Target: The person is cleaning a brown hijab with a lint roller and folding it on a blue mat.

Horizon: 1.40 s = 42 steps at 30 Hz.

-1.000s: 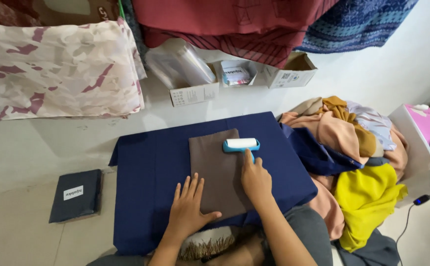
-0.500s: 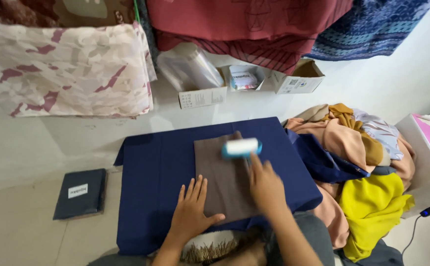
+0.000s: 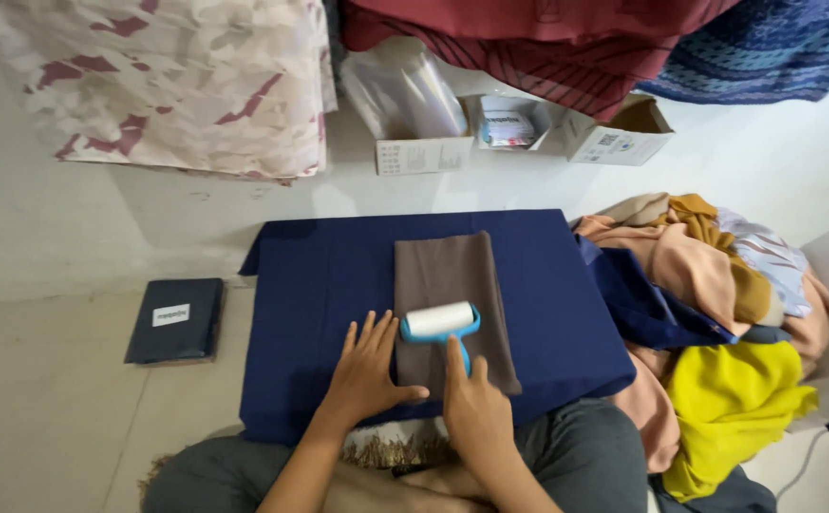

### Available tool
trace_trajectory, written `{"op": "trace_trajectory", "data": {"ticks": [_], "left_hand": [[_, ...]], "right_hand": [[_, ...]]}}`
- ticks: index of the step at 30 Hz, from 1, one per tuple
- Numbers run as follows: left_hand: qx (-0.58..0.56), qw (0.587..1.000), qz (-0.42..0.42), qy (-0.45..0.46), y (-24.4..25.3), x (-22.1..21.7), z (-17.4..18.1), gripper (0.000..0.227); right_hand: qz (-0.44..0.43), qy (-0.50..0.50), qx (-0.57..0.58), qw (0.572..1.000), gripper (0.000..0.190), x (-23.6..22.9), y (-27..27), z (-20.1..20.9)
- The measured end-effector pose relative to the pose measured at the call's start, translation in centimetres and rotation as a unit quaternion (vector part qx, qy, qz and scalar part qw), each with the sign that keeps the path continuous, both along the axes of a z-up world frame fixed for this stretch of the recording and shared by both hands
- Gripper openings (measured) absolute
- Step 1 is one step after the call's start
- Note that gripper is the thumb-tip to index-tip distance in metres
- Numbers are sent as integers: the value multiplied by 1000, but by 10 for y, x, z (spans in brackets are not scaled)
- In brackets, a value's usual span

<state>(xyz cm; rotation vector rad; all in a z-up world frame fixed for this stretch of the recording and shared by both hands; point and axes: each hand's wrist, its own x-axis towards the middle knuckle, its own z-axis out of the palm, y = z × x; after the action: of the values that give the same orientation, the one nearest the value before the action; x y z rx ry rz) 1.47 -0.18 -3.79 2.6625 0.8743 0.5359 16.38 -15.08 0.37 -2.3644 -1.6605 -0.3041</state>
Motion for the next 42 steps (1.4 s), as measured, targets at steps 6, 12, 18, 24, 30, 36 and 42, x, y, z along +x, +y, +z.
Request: {"op": "trace_trajectory", "data": {"ticks": [6,12,18,24,30,36,42], "left_hand": [[-23,999,5,-29,-5,0,9,126],[-46,999,9,9,-7,-1,23,121],[-45,999,7,13,-8,-2,26,118],[46,997,-11,-56,4,-2,-9,125],[-80,995,-54,2,-8,1,43,119],[56,998,-37,8,-7,11,15,109],[64,997,-33,13,-8,10,11,104]], "right_hand": [[-44,-14,-2,999,55,4,72,10],[-44,-6,8,999,53,19,134,2],[-24,32,32,999,47,54,175,5],[24,134,98,986,56,50,40,37],[-117,137,-95,979,64,19,-84,-2],[-70,51,33,996,64,20,-45,-11],[-50,44,59,996,58,47,42,-17]]}}
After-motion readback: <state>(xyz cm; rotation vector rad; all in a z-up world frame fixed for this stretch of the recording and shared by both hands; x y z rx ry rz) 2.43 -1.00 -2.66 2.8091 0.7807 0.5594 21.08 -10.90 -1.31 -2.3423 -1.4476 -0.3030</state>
